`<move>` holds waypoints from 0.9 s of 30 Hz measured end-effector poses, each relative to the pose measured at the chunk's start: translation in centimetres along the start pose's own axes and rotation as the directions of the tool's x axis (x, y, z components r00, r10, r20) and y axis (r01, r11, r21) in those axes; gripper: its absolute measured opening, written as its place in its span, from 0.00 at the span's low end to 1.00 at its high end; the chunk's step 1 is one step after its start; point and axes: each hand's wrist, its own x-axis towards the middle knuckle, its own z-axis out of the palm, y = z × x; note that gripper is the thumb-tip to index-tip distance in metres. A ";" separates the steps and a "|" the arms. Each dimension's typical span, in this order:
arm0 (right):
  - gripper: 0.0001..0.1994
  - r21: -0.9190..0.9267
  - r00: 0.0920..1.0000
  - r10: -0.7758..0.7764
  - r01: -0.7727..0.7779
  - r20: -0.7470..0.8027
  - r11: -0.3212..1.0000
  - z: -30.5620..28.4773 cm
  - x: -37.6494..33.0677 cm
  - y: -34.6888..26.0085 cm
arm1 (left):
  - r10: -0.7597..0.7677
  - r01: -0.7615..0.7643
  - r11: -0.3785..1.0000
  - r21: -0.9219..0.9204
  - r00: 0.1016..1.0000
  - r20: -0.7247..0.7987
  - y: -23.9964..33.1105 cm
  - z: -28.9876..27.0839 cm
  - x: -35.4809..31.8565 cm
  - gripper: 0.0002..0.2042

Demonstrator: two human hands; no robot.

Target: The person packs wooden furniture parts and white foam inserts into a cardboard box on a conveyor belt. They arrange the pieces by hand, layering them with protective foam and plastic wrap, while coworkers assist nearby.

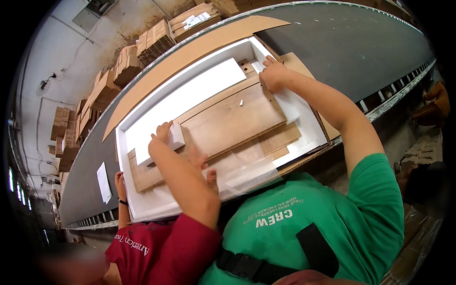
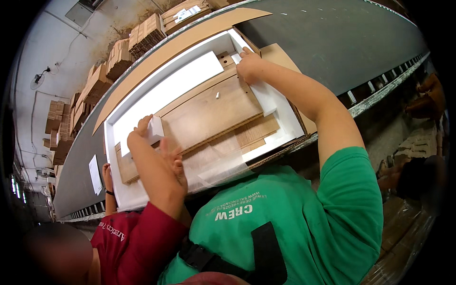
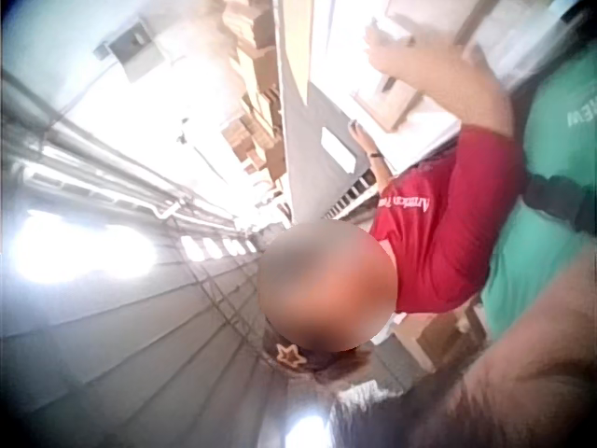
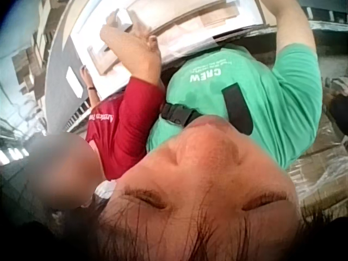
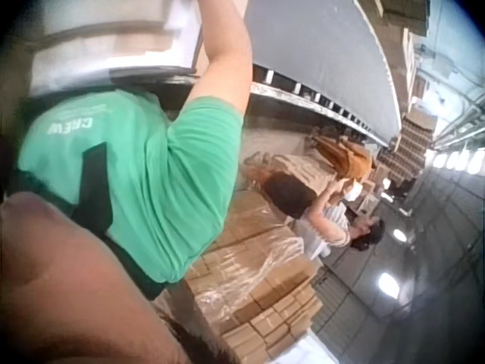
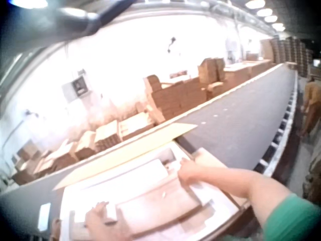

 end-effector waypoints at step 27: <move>0.13 0.962 0.493 0.827 0.102 -0.269 0.253 15.3 -9.5 3.4 | 0.003 -0.924 -0.262 0.280 0.289 0.957 -5.9 4.1 15.7 0.19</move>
